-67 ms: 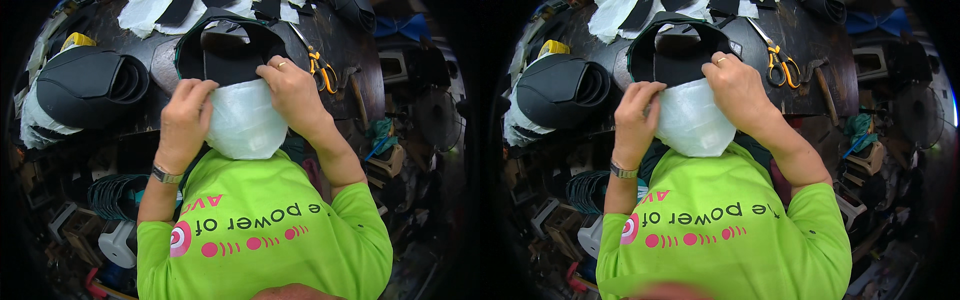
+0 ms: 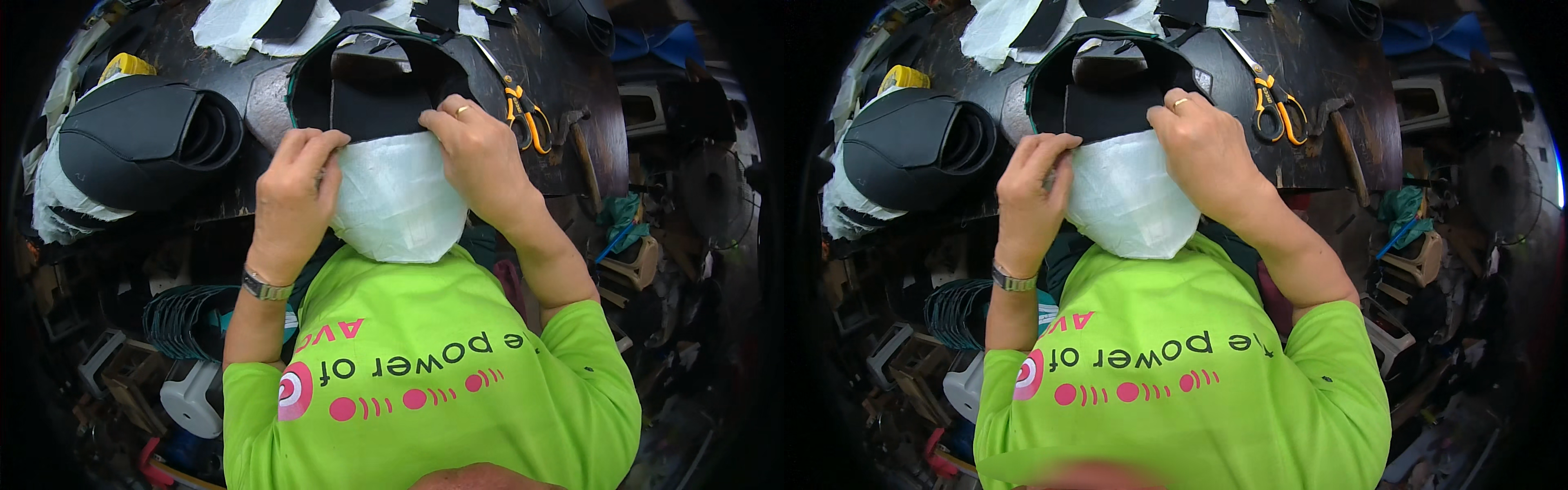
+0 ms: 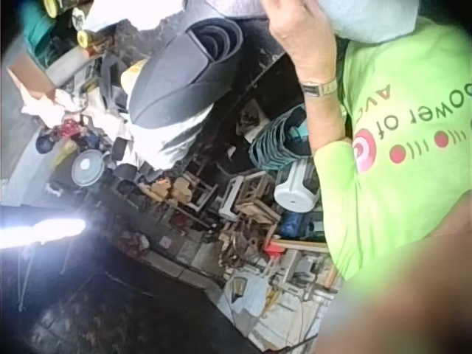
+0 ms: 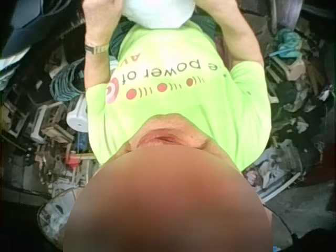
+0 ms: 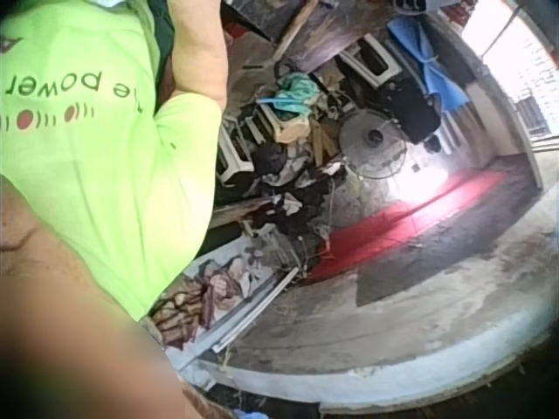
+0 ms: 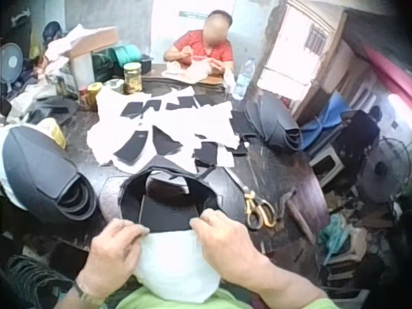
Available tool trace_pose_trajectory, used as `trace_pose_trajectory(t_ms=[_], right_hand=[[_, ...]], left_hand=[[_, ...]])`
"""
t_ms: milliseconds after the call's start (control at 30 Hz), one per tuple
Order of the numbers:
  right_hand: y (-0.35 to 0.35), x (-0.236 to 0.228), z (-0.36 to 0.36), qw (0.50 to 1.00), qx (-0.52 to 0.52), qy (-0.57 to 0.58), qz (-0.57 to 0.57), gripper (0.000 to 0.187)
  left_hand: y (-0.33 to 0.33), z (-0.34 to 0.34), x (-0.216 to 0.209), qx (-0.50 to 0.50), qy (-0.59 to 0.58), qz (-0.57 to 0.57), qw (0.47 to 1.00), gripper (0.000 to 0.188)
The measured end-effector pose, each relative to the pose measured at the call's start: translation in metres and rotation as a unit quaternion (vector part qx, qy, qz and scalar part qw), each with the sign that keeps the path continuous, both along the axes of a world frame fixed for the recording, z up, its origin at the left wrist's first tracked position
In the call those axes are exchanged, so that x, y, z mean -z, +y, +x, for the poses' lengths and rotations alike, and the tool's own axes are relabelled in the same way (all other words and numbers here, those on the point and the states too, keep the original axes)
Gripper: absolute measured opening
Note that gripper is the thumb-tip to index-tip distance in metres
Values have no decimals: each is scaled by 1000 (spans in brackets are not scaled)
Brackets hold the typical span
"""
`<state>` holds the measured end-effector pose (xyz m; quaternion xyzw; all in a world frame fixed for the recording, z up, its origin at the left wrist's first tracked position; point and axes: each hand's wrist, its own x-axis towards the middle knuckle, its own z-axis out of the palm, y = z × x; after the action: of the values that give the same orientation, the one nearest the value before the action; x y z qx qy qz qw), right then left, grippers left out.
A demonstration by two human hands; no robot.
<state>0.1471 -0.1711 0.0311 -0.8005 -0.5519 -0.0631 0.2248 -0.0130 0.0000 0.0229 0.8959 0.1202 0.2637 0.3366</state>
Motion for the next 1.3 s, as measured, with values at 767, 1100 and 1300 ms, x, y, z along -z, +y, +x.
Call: trace_pose_trajectory(t_ms=[767, 1100, 1300], right_hand=[[14, 4, 4, 999, 32, 4, 2, 23], [13, 12, 11, 998, 46, 18, 25, 24], [13, 15, 13, 998, 48, 24, 18, 22]], left_hand=[[-4, 19, 3, -3, 39, 43, 998, 19], [-3, 20, 10, -15, 34, 48, 998, 16], [-1, 19, 13, -7, 41, 55, 998, 13]])
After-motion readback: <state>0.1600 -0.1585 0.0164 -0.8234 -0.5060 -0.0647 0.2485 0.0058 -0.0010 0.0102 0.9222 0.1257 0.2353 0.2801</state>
